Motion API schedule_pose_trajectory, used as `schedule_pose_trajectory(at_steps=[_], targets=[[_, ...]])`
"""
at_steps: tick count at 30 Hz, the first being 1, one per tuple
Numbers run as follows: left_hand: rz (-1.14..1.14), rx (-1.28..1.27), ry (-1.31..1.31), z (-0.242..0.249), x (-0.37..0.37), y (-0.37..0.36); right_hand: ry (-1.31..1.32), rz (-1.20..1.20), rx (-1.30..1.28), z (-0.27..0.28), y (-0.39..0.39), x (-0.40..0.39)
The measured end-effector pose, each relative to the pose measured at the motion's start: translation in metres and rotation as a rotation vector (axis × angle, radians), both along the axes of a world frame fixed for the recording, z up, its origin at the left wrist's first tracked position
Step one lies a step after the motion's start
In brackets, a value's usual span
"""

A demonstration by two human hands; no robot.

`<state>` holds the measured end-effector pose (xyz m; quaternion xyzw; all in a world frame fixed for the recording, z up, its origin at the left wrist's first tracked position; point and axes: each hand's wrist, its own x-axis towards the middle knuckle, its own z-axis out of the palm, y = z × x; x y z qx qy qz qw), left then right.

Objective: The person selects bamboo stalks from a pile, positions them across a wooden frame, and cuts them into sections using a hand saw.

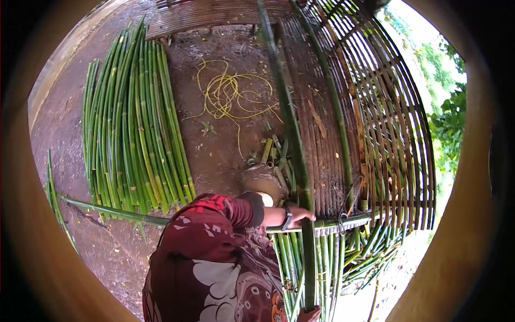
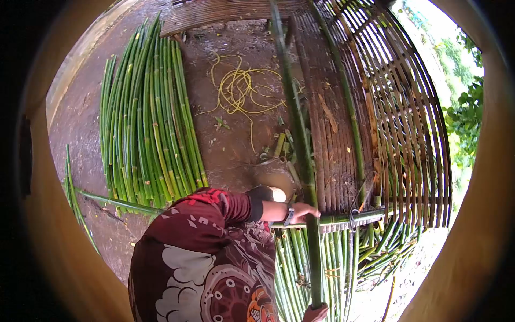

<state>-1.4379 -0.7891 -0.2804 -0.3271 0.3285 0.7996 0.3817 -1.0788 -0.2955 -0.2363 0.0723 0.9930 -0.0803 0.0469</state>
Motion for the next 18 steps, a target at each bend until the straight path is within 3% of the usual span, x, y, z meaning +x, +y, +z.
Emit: schedule_pose_trajectory(at_steps=[1,2,4,5,6,7,8,10,11,12,13,14,15,17,18], targets=[[0.036,0.096,-0.038,-0.011,0.011,-0.003,0.014,0.160,0.094,-0.002,0.022,-0.007],[0.072,0.193,-0.074,0.019,0.027,-0.025,-0.349,-0.184,0.024,-0.004,0.035,-0.035],[0.164,0.102,-0.068,0.009,0.040,-0.055,-0.554,-0.142,0.159,-0.040,0.059,-0.085],[0.237,-0.016,-0.113,-0.005,0.042,-0.074,-0.178,0.145,0.204,0.040,-0.056,-0.132],[0.273,-0.057,-0.144,-0.020,0.041,-0.102,-0.053,0.268,0.183,0.016,-0.067,-0.160],[0.327,-0.034,-0.050,-0.065,0.035,-0.133,-0.142,0.281,0.165,-0.003,-0.085,-0.188],[0.473,-0.050,-0.092,-0.033,0.028,-0.177,-0.253,0.281,0.160,-0.001,-0.138,-0.224],[0.609,-0.174,0.082,-0.041,0.010,-0.282,-0.246,0.411,0.032,0.009,-0.257,-0.285],[0.792,-0.269,0.136,-0.002,0.009,-0.326,-0.319,0.405,0.025,0.009,-0.315,-0.312],[0.820,-0.356,0.275,-0.022,0.017,-0.382,-0.275,0.502,-0.115,0.036,-0.386,-0.326],[0.892,-0.400,0.247,0.010,0.036,-0.390,-0.144,0.632,-0.310,0.033,-0.440,-0.333],[0.976,-0.442,0.234,0.045,0.046,-0.394,-0.186,0.688,-0.366,0.037,-0.493,-0.339],[0.870,-0.357,0.238,0.037,0.056,-0.398,-0.232,0.742,-0.423,0.049,-0.550,-0.345],[1.028,-0.377,0.173,0.088,0.050,-0.350,0.020,1.045,-0.727,0.065,-0.633,-0.343],[1.011,-0.385,0.180,0.080,0.053,-0.374,0.086,1.196,-0.816,0.081,-0.650,-0.343]])
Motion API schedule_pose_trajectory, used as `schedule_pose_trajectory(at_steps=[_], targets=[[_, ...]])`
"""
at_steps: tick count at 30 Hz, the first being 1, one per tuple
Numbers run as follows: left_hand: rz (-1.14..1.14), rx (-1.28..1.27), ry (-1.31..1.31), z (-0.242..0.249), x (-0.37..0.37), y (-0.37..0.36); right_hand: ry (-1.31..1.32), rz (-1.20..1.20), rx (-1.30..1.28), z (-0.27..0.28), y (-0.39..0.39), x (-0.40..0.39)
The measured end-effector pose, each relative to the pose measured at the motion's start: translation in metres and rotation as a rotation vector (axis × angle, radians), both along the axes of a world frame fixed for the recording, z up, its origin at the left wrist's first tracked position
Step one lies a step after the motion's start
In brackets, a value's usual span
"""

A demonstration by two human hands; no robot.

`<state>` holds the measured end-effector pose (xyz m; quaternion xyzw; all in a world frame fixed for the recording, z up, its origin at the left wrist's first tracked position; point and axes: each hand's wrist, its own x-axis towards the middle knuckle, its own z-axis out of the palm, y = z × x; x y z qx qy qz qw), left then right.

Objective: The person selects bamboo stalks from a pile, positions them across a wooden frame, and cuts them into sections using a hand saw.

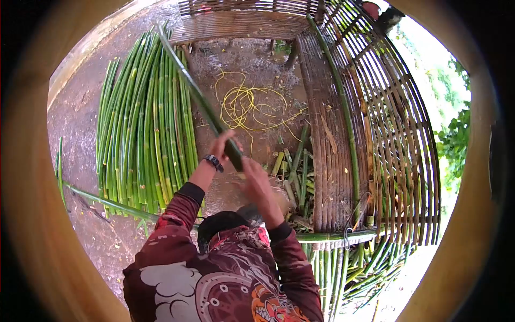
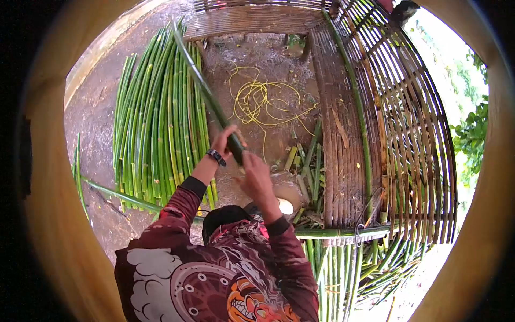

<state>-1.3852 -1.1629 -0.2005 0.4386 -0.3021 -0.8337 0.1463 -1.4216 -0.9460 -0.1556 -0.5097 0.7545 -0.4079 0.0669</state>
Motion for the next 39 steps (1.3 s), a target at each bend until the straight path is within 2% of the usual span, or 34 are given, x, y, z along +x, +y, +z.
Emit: schedule_pose_trajectory(at_steps=[2,3,4,5,6,7,8,9,10,11,13,14,15,16,17,19,20,21,22,24,25,26,27,28,29,30,31,32,34,35,36,37,38,39], targets=[[-0.045,-0.131,0.228,-0.057,0.028,-0.078,-0.093,0.033,0.005,0.036,0.015,0.009],[-0.077,-0.143,0.083,-0.089,0.049,-0.103,-0.183,0.091,0.008,0.048,0.022,0.013],[-0.109,-0.164,-0.061,-0.103,0.065,-0.126,-0.408,0.088,0.109,0.050,0.041,0.008],[-0.039,-0.251,-0.249,-0.097,0.080,-0.129,-0.636,0.084,0.207,0.047,0.074,-0.004],[0.028,-0.328,-0.446,-0.091,0.109,-0.120,-0.600,0.018,0.248,0.014,0.112,-0.016],[-0.088,-0.395,-0.505,-0.083,0.146,-0.128,-0.513,-0.114,0.309,0.026,0.144,-0.021],[-0.342,-0.837,-0.928,-0.069,0.183,-0.151,-0.527,-0.486,0.455,-0.031,0.195,-0.020],[-0.430,-1.023,-0.944,-0.104,0.252,-0.205,-0.432,-0.591,0.453,-0.065,0.247,-0.018],[-0.481,-1.076,-1.020,-0.129,0.296,-0.255,-0.318,-0.746,0.646,-0.091,0.315,0.000],[-0.433,-1.047,-1.014,-0.121,0.322,-0.293,-0.304,-0.870,0.714,-0.128,0.378,0.032],[-0.225,-0.799,-0.834,-0.102,0.316,-0.336,-0.350,-1.151,0.847,-0.182,0.484,0.105],[-0.145,-0.697,-0.735,-0.089,0.305,-0.349,-0.407,-1.236,0.792,-0.160,0.499,0.143],[-0.120,-0.619,-0.638,-0.073,0.282,-0.339,-0.501,-1.274,0.904,-0.171,0.524,0.188],[-0.116,-0.325,-0.218,-0.039,0.272,-0.332,-0.596,-1.290,1.005,-0.184,0.543,0.228],[-0.312,-0.601,-0.692,-0.095,0.242,-0.300,-0.597,-1.265,1.007,-0.210,0.559,0.277],[-0.732,-0.702,-0.799,-0.178,0.178,-0.218,-0.721,-1.114,1.104,-0.235,0.555,0.343],[-0.959,-0.740,-0.764,-0.218,0.144,-0.171,-0.755,-1.026,1.156,-0.249,0.538,0.379],[-1.191,-0.795,-0.690,-0.245,0.109,-0.112,-0.711,-0.864,1.147,-0.285,0.526,0.414],[-1.399,-0.861,-0.553,-0.273,0.075,-0.060,-0.663,-0.705,1.122,-0.312,0.513,0.440],[-1.657,-0.913,-0.189,-0.335,0.015,0.015,-0.721,-0.869,0.907,-0.323,0.463,0.440],[-1.725,-1.128,0.063,-0.262,-0.014,0.110,-0.673,-0.924,0.820,-0.343,0.444,0.436],[-1.821,-0.983,0.036,-0.167,-0.045,0.203,-0.619,-0.972,0.730,-0.366,0.425,0.425],[-1.913,-0.938,-0.001,-0.127,-0.069,0.263,-0.868,-1.216,0.559,-0.348,0.406,0.390],[-1.931,-0.819,0.104,-0.110,-0.084,0.300,-1.108,-1.450,0.354,-0.319,0.394,0.348],[-1.948,-0.698,0.199,-0.100,-0.097,0.329,-1.134,-1.477,0.321,-0.320,0.395,0.319],[-1.987,-0.711,0.201,-0.087,-0.107,0.352,-1.074,-1.415,0.347,-0.333,0.405,0.291],[-1.997,-0.653,0.252,-0.075,-0.112,0.367,-1.017,-1.351,0.371,-0.356,0.417,0.269],[-2.008,-0.594,0.290,-0.073,-0.115,0.372,-0.917,-1.471,0.354,-0.483,0.418,0.290],[-2.065,-0.628,0.144,-0.096,-0.116,0.357,-1.205,-1.729,0.009,-0.522,0.458,0.230],[-2.120,-0.699,-0.034,-0.111,-0.114,0.337,-1.303,-1.876,-0.187,-0.540,0.478,0.198],[-2.152,-0.773,-0.208,-0.128,-0.112,0.317,-1.206,-2.016,-0.245,-0.564,0.499,0.173],[-2.263,-0.943,-0.253,-0.142,-0.113,0.290,-1.296,-2.067,-0.410,-0.601,0.521,0.152],[-2.364,-1.114,-0.293,-0.156,-0.117,0.265,-1.384,-2.160,-0.752,-0.611,0.539,0.126],[-2.373,-1.128,-0.329,-0.165,-0.120,0.243,-1.240,-2.253,-0.793,-0.637,0.556,0.108]])
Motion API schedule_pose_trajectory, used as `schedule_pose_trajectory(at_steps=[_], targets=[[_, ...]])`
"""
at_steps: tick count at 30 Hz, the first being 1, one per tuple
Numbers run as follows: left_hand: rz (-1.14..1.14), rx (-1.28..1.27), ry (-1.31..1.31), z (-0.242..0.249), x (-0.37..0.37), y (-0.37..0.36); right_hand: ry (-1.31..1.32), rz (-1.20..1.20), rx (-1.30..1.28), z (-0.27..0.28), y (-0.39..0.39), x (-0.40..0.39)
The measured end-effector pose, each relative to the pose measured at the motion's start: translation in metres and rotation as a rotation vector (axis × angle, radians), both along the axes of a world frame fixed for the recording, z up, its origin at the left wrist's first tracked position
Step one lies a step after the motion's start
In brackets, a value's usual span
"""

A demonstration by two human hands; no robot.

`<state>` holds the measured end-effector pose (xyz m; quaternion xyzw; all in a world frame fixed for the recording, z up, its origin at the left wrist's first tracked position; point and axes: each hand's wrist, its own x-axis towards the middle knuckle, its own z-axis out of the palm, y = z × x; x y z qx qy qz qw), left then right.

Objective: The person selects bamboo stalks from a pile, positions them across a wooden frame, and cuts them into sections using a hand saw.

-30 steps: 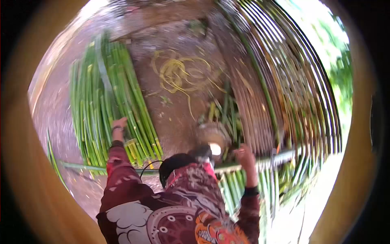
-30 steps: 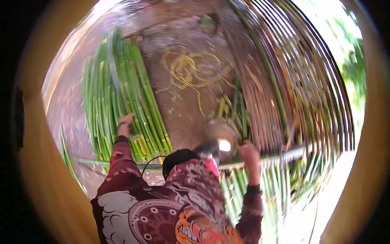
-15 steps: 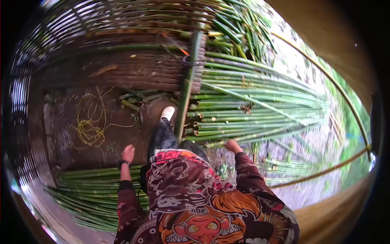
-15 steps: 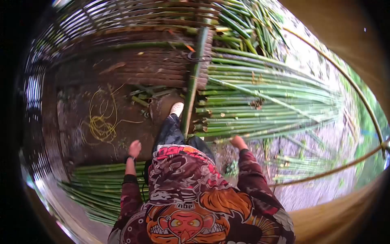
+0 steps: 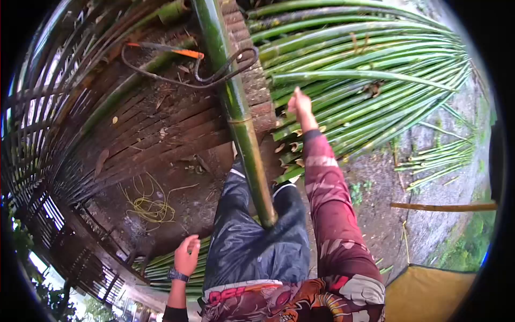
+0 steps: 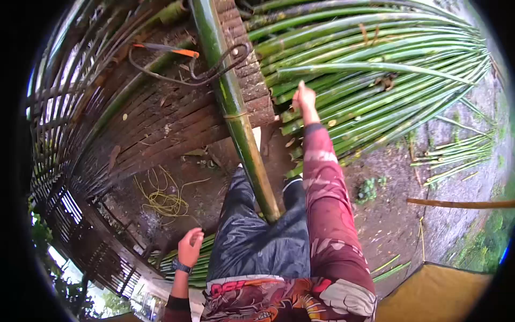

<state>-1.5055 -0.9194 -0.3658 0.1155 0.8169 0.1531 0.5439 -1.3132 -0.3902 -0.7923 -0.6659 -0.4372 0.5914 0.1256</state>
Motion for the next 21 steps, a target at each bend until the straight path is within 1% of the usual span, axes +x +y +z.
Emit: schedule_pose_trajectory(at_steps=[1,3,5,7,8,9,10,11,12,13,14,15,16,17,18,19,20,21], targets=[[0.028,-0.070,0.003,-0.003,-0.004,-0.021,0.238,-0.265,-0.233,-0.014,0.017,-0.013],[0.043,-0.148,0.028,-0.010,-0.012,-0.052,-0.003,-0.437,-0.225,-0.012,0.040,-0.059],[0.266,-0.184,0.014,-0.012,-0.023,-0.073,-0.181,-0.373,-0.260,-0.027,0.054,-0.079],[0.319,-0.209,0.027,-0.013,-0.032,-0.067,-0.181,-0.293,-0.358,-0.049,0.058,-0.077],[0.237,-0.191,0.045,-0.024,-0.041,-0.048,-0.174,-0.078,-0.098,-0.059,0.050,-0.038],[0.192,-0.174,0.083,-0.024,-0.040,-0.031,-0.169,-0.177,-0.137,-0.041,0.036,-0.035],[0.090,-0.132,0.119,-0.029,-0.043,-0.010,-0.164,-0.281,-0.170,-0.020,0.021,-0.034],[-0.088,-0.100,0.165,-0.021,-0.045,0.046,-0.160,-0.388,-0.198,0.002,0.006,-0.032],[-0.149,0.036,0.180,-0.025,-0.044,0.082,-0.049,-0.472,-0.063,0.011,-0.021,-0.012],[-0.203,0.169,0.207,-0.024,-0.043,0.117,-0.025,-0.510,-0.031,0.077,-0.042,-0.003],[-0.265,0.304,0.210,-0.013,-0.039,0.172,-0.020,-0.545,-0.023,0.076,-0.066,0.025],[-0.328,0.436,0.221,-0.002,-0.029,0.229,0.013,-0.530,-0.060,0.098,-0.089,0.051],[-0.422,0.558,0.270,0.004,-0.016,0.277,0.047,-0.538,-0.134,0.162,-0.102,0.058],[-0.513,0.682,0.315,0.011,0.001,0.322,-0.089,-0.571,-0.030,0.181,-0.125,0.063],[-0.646,0.816,0.410,0.015,0.022,0.362,-0.089,-0.512,-0.087,0.213,-0.141,0.064],[-0.702,0.870,0.372,0.025,0.049,0.401,0.066,-0.501,-0.112,0.256,-0.155,0.052],[-0.691,0.916,0.275,0.018,0.080,0.425,0.219,-0.490,-0.147,0.303,-0.168,0.039],[-0.809,0.819,0.260,0.014,0.111,0.444,0.603,-0.646,-0.119,0.363,-0.177,0.007]])
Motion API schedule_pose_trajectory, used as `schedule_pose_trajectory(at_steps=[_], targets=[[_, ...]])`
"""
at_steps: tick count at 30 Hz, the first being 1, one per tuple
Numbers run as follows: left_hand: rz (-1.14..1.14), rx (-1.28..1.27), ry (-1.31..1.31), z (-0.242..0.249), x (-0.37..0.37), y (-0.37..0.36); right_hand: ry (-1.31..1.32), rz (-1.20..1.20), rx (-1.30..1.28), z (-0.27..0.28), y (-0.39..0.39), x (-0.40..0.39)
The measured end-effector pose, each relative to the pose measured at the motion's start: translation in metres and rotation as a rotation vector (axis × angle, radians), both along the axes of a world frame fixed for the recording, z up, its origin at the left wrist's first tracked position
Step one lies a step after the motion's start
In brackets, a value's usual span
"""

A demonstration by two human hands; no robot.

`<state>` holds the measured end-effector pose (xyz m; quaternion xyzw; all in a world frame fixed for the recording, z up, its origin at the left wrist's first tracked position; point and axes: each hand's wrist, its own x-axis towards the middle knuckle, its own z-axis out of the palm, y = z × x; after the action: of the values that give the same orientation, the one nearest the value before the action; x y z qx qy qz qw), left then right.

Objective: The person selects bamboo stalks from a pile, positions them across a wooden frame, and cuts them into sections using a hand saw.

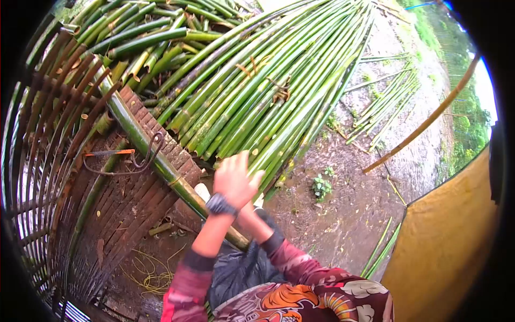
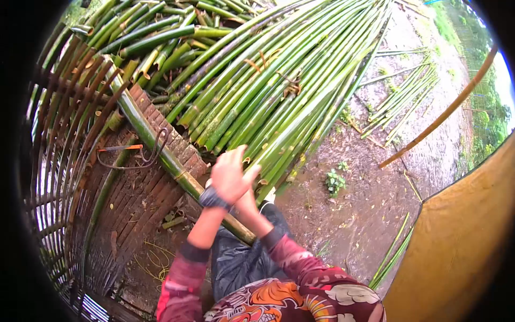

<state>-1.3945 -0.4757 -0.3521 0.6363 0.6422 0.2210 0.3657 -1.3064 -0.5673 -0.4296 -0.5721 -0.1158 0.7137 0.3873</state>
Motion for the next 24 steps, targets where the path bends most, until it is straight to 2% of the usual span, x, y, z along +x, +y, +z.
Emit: schedule_pose_trajectory(at_steps=[1,2,4,5,6,7,8,10,11,12,13,14,15,16,17,18,19,20,21,22,23,24], targets=[[-0.093,-0.183,0.073,0.005,0.026,0.017,-0.230,0.345,0.265,-0.010,-0.043,-0.002],[-0.137,-0.258,0.188,0.001,0.052,0.020,-0.158,0.354,0.162,0.027,-0.066,-0.018],[-0.194,-0.360,0.366,0.000,0.078,0.010,0.026,0.615,0.252,0.066,-0.105,-0.037],[-0.139,-0.421,0.421,-0.032,0.085,0.003,0.156,0.763,0.329,0.076,-0.117,-0.045],[-0.082,-0.491,0.479,-0.062,0.075,-0.009,0.273,0.888,0.396,0.081,-0.122,-0.043],[-0.129,-0.486,0.462,-0.057,0.045,-0.031,0.301,0.990,0.431,0.081,-0.122,-0.030],[-0.166,-0.482,0.446,-0.044,0.012,-0.054,0.232,1.077,0.422,0.073,-0.116,-0.007],[-0.017,-0.345,0.406,-0.013,-0.026,-0.105,-0.106,1.270,0.233,0.040,-0.074,0.082],[-0.028,-0.345,0.409,0.013,-0.045,-0.125,-0.014,0.949,0.278,0.012,-0.060,0.140],[-0.030,-0.348,0.413,0.045,-0.061,-0.144,0.085,0.297,-0.264,-0.005,-0.037,0.180],[-0.029,-0.369,0.410,0.079,-0.072,-0.161,0.129,0.104,-0.143,-0.031,-0.012,0.233],[-0.023,-0.434,0.439,0.107,-0.081,-0.179,0.500,0.090,-0.078,-0.039,0.026,0.282],[-0.012,-0.439,0.437,0.131,-0.092,-0.201,0.635,0.060,-0.065,-0.091,0.051,0.349],[0.003,-0.452,0.434,0.156,-0.102,-0.225,0.159,0.004,-0.255,-0.079,0.085,0.371],[0.083,-0.495,0.458,0.179,-0.113,-0.248,0.066,-0.133,-0.314,-0.043,0.114,0.359],[0.043,-0.492,0.430,0.200,-0.125,-0.271,-0.034,-0.230,-0.227,-0.038,0.135,0.356],[-0.003,-0.483,0.394,0.220,-0.134,-0.291,-0.034,-0.195,-0.242,-0.026,0.151,0.347],[0.059,-0.505,0.409,0.240,-0.142,-0.307,0.004,-0.157,-0.301,-0.038,0.167,0.351],[0.032,-0.500,0.422,0.260,-0.148,-0.323,0.097,-0.036,-0.242,-0.038,0.172,0.341],[0.005,-0.496,0.434,0.275,-0.153,-0.338,0.023,0.018,-0.113,-0.026,0.172,0.305],[0.015,-0.490,0.495,0.284,-0.155,-0.350,0.011,-0.033,-0.204,-0.065,0.180,0.315],[0.040,-0.410,0.531,0.281,-0.160,-0.366,-0.089,0.027,-0.257,-0.036,0.169,0.286]])
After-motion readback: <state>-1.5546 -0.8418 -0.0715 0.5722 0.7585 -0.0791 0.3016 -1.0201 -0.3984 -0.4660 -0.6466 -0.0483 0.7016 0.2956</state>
